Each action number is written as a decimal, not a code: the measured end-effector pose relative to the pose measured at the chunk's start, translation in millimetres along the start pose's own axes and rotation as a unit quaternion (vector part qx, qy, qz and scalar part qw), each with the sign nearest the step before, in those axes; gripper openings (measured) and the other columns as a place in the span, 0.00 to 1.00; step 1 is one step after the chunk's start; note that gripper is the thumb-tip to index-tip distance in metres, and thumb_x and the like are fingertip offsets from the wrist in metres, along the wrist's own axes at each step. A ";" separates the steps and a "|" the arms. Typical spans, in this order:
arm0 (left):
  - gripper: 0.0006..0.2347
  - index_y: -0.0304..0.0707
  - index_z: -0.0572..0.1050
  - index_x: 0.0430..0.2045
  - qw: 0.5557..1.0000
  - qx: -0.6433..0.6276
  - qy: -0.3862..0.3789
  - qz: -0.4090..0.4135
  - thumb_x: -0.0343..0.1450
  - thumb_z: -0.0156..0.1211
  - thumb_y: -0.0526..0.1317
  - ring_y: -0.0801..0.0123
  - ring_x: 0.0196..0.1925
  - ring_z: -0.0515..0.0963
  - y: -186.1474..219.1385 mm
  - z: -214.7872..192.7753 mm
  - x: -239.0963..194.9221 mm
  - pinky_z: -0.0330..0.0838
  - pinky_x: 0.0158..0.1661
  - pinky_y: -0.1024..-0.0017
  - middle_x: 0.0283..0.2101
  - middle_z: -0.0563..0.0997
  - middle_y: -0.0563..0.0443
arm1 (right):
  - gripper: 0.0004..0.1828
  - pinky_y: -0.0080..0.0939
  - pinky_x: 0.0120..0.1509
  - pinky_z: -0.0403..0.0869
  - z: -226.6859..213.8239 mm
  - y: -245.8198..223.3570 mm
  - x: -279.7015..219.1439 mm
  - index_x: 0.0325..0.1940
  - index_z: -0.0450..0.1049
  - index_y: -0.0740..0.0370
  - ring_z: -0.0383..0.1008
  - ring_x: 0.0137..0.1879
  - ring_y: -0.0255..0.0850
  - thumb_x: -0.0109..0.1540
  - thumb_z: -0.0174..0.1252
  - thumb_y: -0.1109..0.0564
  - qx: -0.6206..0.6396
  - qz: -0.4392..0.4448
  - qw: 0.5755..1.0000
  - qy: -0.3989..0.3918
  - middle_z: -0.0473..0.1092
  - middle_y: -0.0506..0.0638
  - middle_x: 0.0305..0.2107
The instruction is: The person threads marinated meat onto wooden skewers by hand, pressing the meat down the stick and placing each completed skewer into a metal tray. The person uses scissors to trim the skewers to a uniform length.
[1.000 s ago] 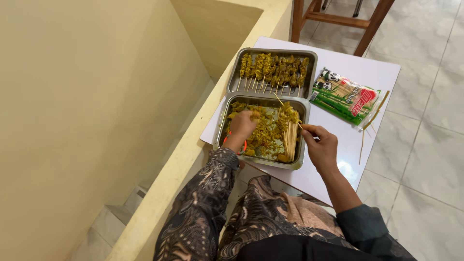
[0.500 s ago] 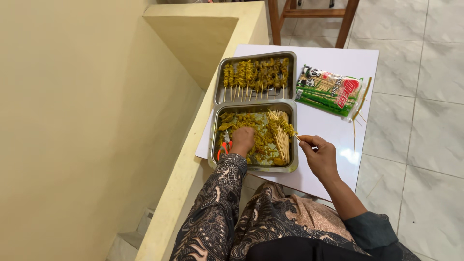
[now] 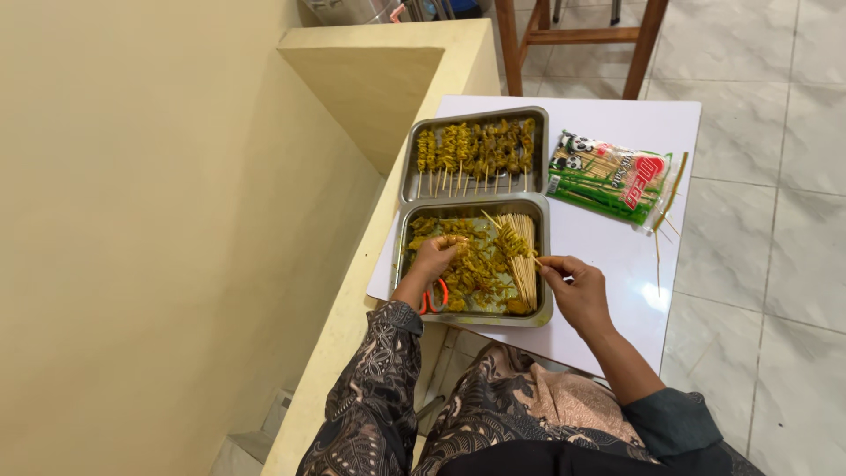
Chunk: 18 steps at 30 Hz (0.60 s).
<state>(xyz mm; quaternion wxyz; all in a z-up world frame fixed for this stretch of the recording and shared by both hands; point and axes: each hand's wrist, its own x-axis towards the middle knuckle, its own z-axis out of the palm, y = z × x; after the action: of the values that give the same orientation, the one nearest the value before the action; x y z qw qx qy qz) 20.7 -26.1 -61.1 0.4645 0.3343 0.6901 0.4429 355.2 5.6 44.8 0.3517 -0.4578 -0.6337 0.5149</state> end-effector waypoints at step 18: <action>0.20 0.37 0.77 0.56 0.989 -0.126 0.079 0.027 0.68 0.60 0.26 0.74 0.49 0.82 38.7 17.7 -38.8 0.76 0.46 0.78 0.52 0.83 0.51 | 0.10 0.39 0.44 0.78 29.2 8.6 0.9 0.45 0.83 0.61 0.80 0.35 0.39 0.61 0.64 0.57 -0.086 -0.023 0.996 -0.001 0.80 0.54 0.33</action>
<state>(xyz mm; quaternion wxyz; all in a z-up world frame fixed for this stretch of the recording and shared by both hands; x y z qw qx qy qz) 52.6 -39.8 -15.1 0.4347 0.2561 0.6539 0.5639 330.0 -2.8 29.9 0.3216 -0.4713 -0.6865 0.4507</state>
